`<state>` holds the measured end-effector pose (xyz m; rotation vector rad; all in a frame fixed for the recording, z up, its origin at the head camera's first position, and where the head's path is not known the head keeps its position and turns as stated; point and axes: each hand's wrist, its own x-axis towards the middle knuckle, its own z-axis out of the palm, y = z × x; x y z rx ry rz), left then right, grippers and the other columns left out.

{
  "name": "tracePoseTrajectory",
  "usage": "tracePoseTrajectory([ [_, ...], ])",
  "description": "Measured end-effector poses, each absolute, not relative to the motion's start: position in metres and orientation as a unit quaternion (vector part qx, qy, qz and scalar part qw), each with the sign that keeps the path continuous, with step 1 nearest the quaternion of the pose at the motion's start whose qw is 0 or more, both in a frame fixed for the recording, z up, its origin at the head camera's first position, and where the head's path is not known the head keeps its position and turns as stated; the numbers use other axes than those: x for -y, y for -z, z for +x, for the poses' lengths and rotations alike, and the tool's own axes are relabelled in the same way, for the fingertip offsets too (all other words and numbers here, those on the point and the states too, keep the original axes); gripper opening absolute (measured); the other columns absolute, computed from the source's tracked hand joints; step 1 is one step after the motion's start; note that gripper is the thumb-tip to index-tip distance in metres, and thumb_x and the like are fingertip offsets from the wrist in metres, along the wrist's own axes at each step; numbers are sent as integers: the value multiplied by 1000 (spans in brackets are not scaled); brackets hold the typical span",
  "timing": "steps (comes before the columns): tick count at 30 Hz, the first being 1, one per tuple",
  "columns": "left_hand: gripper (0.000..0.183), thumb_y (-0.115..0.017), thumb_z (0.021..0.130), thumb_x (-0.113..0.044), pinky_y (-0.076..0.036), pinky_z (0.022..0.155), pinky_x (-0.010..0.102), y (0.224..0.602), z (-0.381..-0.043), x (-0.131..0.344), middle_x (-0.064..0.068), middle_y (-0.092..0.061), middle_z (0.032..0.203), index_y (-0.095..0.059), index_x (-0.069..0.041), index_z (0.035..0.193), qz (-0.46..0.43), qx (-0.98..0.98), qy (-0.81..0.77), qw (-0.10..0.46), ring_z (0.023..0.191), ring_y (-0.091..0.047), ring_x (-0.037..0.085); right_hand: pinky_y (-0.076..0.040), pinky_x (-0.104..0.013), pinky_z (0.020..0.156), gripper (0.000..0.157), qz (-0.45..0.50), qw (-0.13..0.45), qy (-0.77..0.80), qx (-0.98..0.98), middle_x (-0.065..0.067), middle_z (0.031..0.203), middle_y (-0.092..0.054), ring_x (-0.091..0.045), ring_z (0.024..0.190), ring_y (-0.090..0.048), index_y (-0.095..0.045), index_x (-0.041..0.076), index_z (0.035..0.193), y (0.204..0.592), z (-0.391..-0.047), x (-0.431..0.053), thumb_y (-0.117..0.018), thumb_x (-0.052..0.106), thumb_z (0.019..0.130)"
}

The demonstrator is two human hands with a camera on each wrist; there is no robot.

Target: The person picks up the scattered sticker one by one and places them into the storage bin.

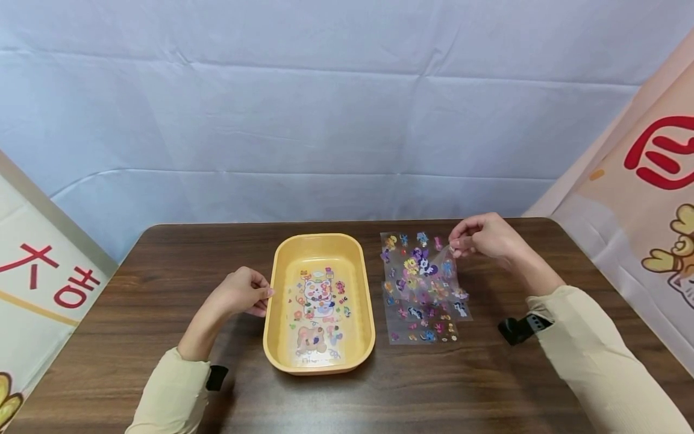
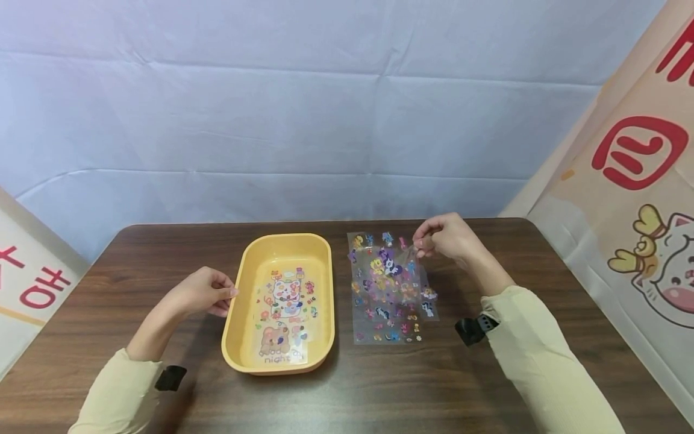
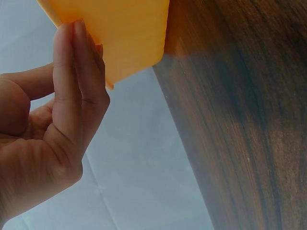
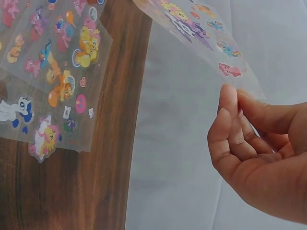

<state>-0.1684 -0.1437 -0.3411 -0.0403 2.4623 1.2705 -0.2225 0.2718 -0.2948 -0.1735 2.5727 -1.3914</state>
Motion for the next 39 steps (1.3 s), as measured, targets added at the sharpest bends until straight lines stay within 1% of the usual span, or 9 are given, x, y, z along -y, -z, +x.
tracePoseTrajectory([
  [5, 14, -53, 91, 0, -57, 58, 32, 341, -168, 144, 14, -59, 71, -59, 11, 88, -13, -874, -450, 185, 56, -61, 15, -56, -28, 61, 16, -67, 105, 473, -873, -12, 76, -64, -19, 67, -64, -58, -14, 97, 292, -223, -270, -58, 0, 88],
  [11, 14, -53, 91, -1, -57, 57, 31, 340, -168, 144, 14, -60, 71, -59, 11, 88, -13, -874, -449, 184, 56, -61, 15, -56, -29, 62, 16, -72, 104, 485, -866, -11, 77, -64, -19, 67, -64, -57, -14, 97, 289, -224, -266, -57, -2, 87],
  [18, 14, -53, 91, -1, -57, 59, 33, 342, -168, 144, 14, -59, 72, -59, 12, 88, -12, -874, -449, 186, 56, -61, 15, -55, -30, 63, 16, -79, 100, 487, -864, -12, 79, -63, -19, 68, -63, -57, -16, 97, 283, -224, -263, -58, -3, 87],
  [25, 14, -53, 91, -1, -57, 58, 32, 342, -168, 143, 14, -59, 71, -60, 11, 88, -14, -876, -445, 184, 56, -61, 15, -55, -29, 62, 15, -90, 91, 486, -865, -12, 79, -63, -19, 67, -64, -58, -15, 96, 278, -224, -260, -58, -2, 87],
  [32, 14, -53, 91, -1, -57, 59, 34, 342, -168, 144, 14, -60, 72, -59, 12, 89, -12, -875, -447, 185, 56, -61, 16, -56, -30, 64, 16, -85, 92, 479, -869, -13, 81, -63, -21, 70, -64, -58, -15, 97, 273, -224, -256, -57, -1, 88],
  [39, 15, -53, 91, -1, -57, 60, 34, 344, -166, 143, 14, -60, 72, -59, 12, 89, -10, -875, -448, 183, 57, -61, 16, -55, -29, 64, 18, -95, 89, 478, -869, -11, 80, -63, -20, 70, -64, -57, -15, 99, 272, -224, -257, -57, -1, 89],
])
